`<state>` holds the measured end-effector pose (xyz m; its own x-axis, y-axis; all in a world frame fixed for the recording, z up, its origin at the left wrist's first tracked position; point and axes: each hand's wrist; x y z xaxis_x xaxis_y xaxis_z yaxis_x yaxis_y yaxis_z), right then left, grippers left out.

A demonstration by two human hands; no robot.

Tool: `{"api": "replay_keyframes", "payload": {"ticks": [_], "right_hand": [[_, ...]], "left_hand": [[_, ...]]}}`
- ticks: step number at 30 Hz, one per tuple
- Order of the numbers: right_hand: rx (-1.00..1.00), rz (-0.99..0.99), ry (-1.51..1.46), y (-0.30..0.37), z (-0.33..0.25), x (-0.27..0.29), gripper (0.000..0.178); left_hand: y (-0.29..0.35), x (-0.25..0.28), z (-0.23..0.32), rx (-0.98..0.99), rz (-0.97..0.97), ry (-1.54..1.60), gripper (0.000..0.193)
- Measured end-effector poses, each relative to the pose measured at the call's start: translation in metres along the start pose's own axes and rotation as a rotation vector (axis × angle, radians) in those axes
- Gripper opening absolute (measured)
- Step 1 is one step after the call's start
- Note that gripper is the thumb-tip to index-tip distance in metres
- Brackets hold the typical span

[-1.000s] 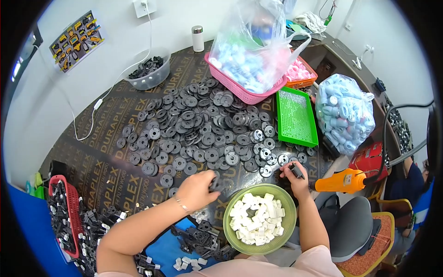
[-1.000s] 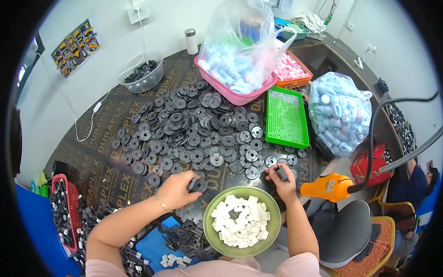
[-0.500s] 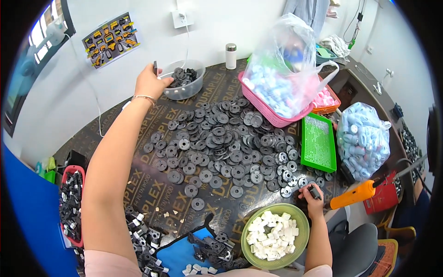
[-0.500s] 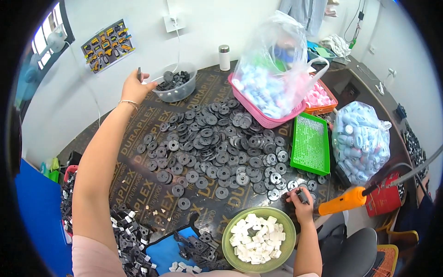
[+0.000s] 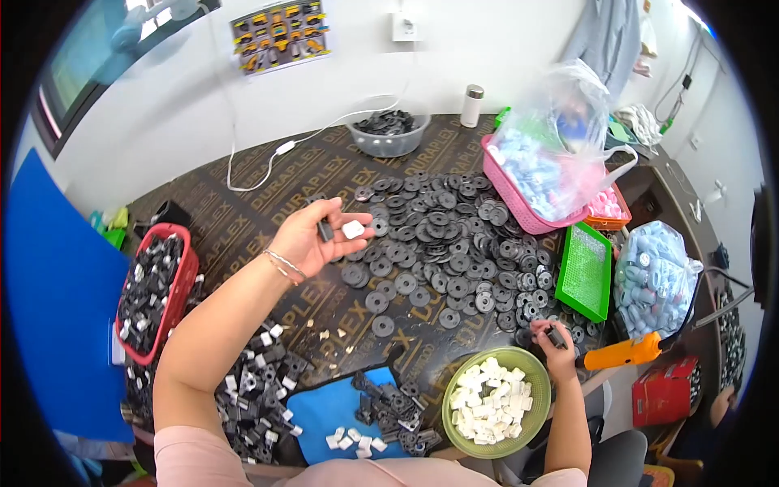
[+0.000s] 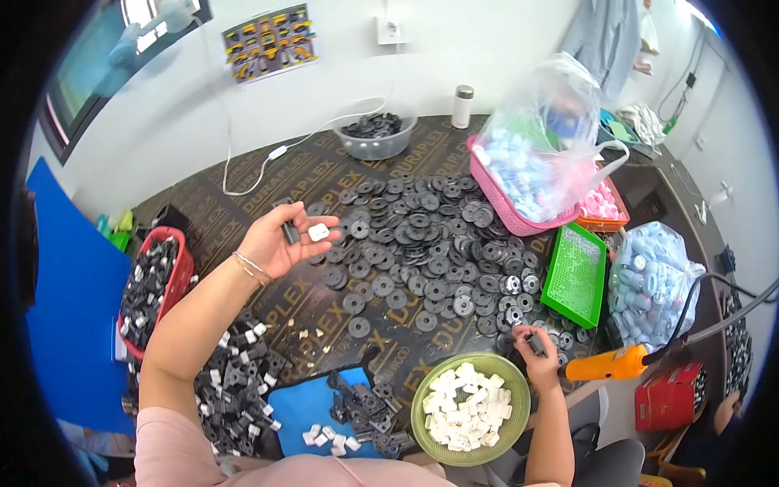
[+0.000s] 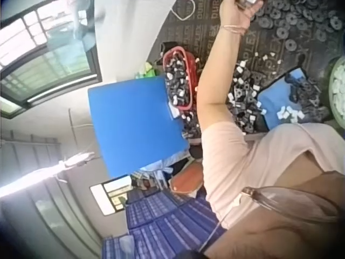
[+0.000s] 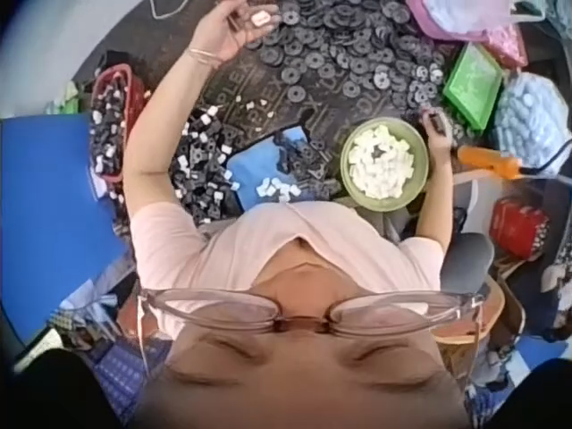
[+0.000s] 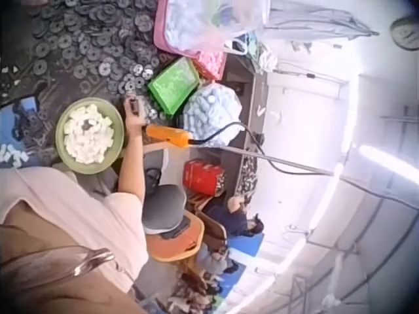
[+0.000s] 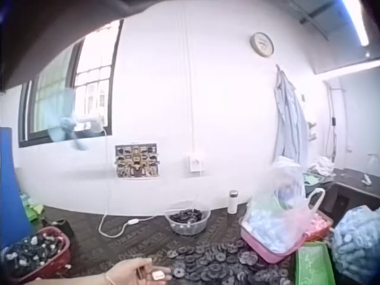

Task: Assembling small plastic toy components by snapping white and grey pieces onto a black frame.

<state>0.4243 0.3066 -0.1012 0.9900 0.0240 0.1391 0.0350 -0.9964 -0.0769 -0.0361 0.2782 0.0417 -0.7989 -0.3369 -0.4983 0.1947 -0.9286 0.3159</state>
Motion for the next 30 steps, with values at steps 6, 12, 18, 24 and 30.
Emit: {"api": "replay_keyframes", "payload": {"ticks": [6,12,18,24,30], "right_hand": [[0.027,-0.132,-0.019,0.015,-0.060,-0.003,0.007],[0.363,-0.334,0.554,0.053,-0.088,0.010,0.015],[0.181,-0.238,0.931,0.054,-0.077,-0.004,0.027],[0.185,-0.102,1.019,0.030,-0.071,-0.036,0.032],[0.474,0.061,0.885,0.042,-0.072,-0.042,0.032]], "left_hand": [[0.073,-0.005,-0.014,0.034,-0.030,0.003,0.030],[0.122,-0.004,-0.040,0.067,-0.041,-0.094,0.017],[0.173,0.016,-0.081,-0.045,-0.007,-0.455,0.024],[0.201,0.065,-0.159,-0.210,0.146,-0.899,0.023],[0.228,0.051,-0.183,-0.180,0.137,-0.991,0.020]]}}
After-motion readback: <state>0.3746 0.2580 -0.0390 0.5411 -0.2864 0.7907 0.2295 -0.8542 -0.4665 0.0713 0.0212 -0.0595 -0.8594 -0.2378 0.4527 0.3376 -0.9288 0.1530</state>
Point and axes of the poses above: each hand's wrist, its own y-axis away from the middle knuckle, its own x-axis out of the back of the hand, z = x × y, and after that the axes turned 12 degrees about z, right-handed
